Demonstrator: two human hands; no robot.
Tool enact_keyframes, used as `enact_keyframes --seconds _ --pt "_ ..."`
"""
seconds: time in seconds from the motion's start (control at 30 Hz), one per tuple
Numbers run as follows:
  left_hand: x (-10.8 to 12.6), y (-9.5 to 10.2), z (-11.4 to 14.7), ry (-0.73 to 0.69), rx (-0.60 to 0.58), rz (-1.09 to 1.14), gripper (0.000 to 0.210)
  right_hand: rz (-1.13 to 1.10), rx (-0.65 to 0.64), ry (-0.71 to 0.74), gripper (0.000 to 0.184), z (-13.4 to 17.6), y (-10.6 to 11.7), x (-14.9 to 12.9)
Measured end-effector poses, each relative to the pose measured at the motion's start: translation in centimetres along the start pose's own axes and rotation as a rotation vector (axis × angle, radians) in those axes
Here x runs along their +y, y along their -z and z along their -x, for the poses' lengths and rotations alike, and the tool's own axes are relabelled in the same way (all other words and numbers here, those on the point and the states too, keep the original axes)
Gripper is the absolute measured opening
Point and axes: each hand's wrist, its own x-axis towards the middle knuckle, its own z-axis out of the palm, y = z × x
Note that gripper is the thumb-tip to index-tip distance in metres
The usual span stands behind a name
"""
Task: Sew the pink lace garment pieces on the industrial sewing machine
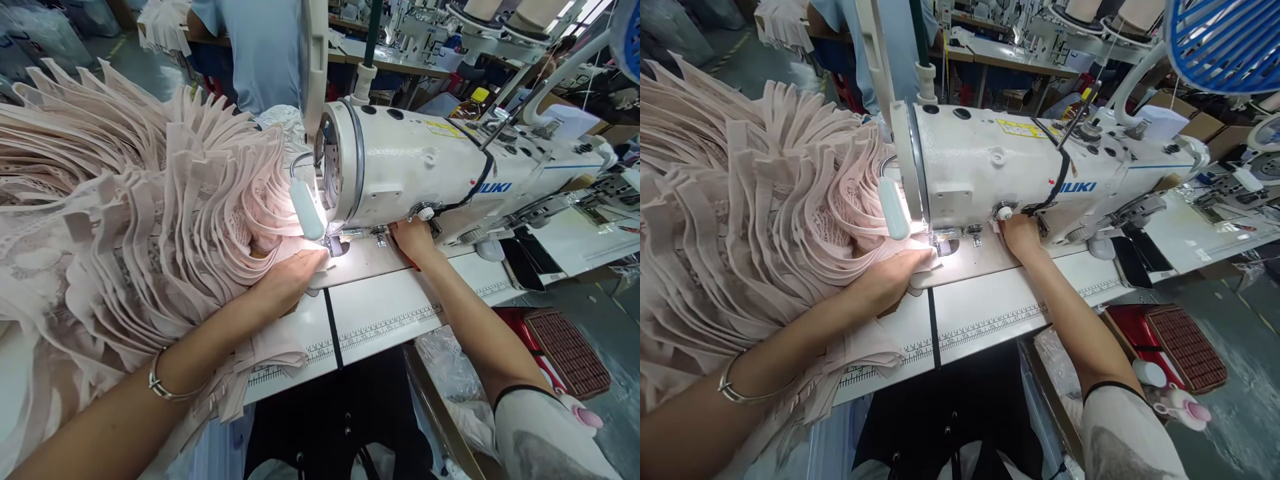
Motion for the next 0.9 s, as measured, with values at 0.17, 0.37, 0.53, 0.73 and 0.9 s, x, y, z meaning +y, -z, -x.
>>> enact_keyframes --seconds 0.17,0.37,0.53,0.73,0.9 --pt "-1.2 -1.0 -0.1 0.032 0.107 0.034 0.023 0.005 0.071 -0.259 0.034 1.0 1.1 -0.3" --pt "2.0 -1.3 0.1 -0.242 0.050 -0.273 0.031 -0.440 0.221 -0.076 0.020 4.7 0.9 -2.9" --pt "5.8 -1.6 0.6 -0.354 -0.042 -0.487 0.030 -0.569 -0.018 0.157 0.009 6.7 -0.4 -6.5" --pt "4.1 -0.2 0.0 -0.075 -0.123 -0.591 0.030 -0.286 0.076 0.358 0.034 7.1 -0.2 -7.8" --pt "3.3 0.4 -0.4 -0.108 -0.154 -0.539 0.031 -0.131 0.131 0.456 0.040 7.1 0.0 -8.0"
